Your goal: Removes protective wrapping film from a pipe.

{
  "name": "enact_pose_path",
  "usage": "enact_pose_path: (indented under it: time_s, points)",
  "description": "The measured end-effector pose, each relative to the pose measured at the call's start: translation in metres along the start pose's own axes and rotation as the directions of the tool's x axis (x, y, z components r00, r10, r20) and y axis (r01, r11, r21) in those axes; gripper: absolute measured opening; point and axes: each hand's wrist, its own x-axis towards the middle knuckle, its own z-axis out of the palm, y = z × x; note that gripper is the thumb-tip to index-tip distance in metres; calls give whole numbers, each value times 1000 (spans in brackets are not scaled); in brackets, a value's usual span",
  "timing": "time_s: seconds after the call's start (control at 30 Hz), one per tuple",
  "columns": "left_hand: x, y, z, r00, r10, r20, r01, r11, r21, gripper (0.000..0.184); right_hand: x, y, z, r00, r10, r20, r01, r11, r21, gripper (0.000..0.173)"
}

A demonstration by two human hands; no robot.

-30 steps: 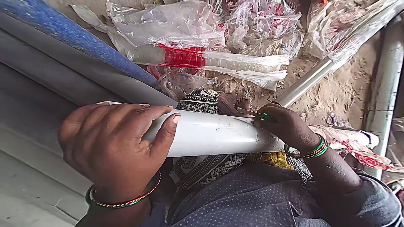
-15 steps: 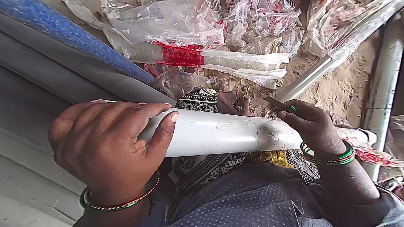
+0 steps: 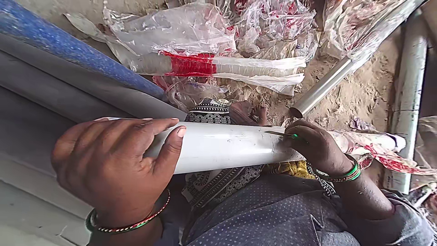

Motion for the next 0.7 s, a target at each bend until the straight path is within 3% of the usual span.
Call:
enact_pose_path:
  time_s: [0.1,0.17,0.27,0.37,0.53,0.7]
  points:
    - [1,0,0,1000,7,-7,-7,1000,0,42,-18,-1,-12,993,3,114,-24,984,178,21]
    - [1,-1,1,1000,1,-1,-1,1000,-5,42,-31,3,-17,992,57,108,-80,974,213,21]
    - [2,-1,1,1000,-5,7,5,1000,-11,43,-44,6,-25,965,252,-79,-211,916,340,5]
    - [5,0,0,1000,1,15,-1,1000,-1,45,-48,5,-39,867,406,-290,-283,879,385,9]
    - [10,6,-1,999,30,-10,-30,998,49,44,-64,12,-53,766,451,-458,-352,891,288,8]
    - [12,10,-7,999,46,30,-48,996,76,46,-96,20,-61,698,484,-528,-407,874,264,21]
